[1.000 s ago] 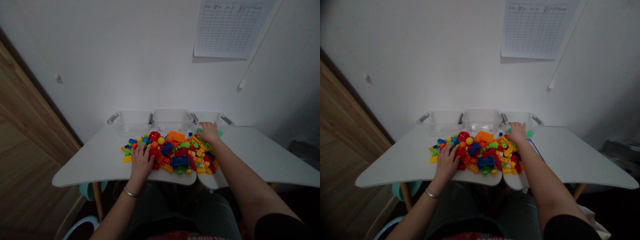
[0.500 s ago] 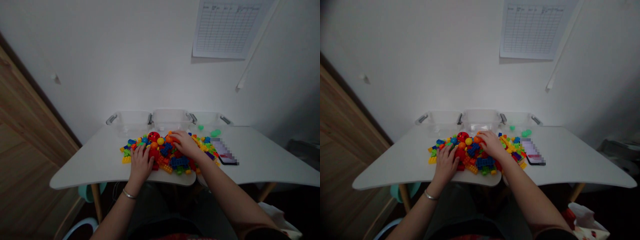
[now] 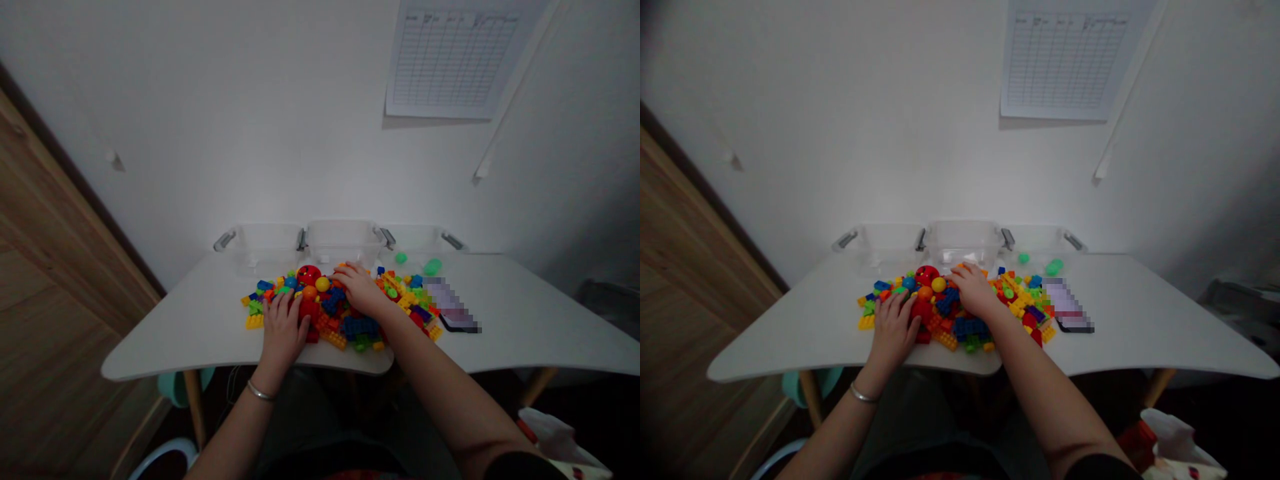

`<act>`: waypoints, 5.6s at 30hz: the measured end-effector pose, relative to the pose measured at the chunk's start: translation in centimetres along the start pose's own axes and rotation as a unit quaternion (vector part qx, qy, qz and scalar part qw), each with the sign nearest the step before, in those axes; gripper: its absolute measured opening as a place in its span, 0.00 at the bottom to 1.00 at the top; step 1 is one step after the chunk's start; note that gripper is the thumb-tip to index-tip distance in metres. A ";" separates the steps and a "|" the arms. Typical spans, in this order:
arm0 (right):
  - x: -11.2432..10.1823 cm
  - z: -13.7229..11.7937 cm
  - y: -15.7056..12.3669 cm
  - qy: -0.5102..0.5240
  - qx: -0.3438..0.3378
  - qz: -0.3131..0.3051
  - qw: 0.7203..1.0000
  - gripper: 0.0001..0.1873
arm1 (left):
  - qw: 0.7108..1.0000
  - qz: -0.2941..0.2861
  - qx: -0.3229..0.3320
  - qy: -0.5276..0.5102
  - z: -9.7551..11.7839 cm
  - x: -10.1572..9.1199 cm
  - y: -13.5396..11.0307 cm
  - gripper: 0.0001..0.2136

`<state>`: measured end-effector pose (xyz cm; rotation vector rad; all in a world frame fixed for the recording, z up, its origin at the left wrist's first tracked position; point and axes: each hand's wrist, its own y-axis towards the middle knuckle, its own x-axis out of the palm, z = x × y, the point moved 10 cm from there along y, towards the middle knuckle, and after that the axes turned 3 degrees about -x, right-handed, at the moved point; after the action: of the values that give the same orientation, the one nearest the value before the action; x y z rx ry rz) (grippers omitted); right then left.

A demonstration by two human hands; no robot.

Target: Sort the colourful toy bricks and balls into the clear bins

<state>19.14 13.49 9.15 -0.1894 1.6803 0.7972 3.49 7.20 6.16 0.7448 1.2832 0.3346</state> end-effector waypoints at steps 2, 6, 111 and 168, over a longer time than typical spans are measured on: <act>0.1 0.0 0.0 -0.006 -0.009 0.004 1.000 0.28 | 1.000 -0.002 -0.001 0.000 0.0 0.0 0.0 0.20; -0.6 -0.2 0.1 0.004 -0.026 0.037 0.999 0.25 | 1.000 -0.004 -0.001 -0.005 0.1 -0.1 0.0 0.20; -5.7 1.0 -0.8 0.191 0.111 0.336 0.916 0.19 | 0.999 -0.030 0.006 -0.022 0.2 -0.1 0.0 0.20; -8.5 7.2 -2.2 0.260 0.181 0.337 0.887 0.15 | 0.999 -0.036 0.001 -0.041 0.2 -0.3 -0.1 0.20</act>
<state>28.48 13.66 15.60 0.5193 2.4256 0.9663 3.54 6.91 6.32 0.7057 1.2302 0.2430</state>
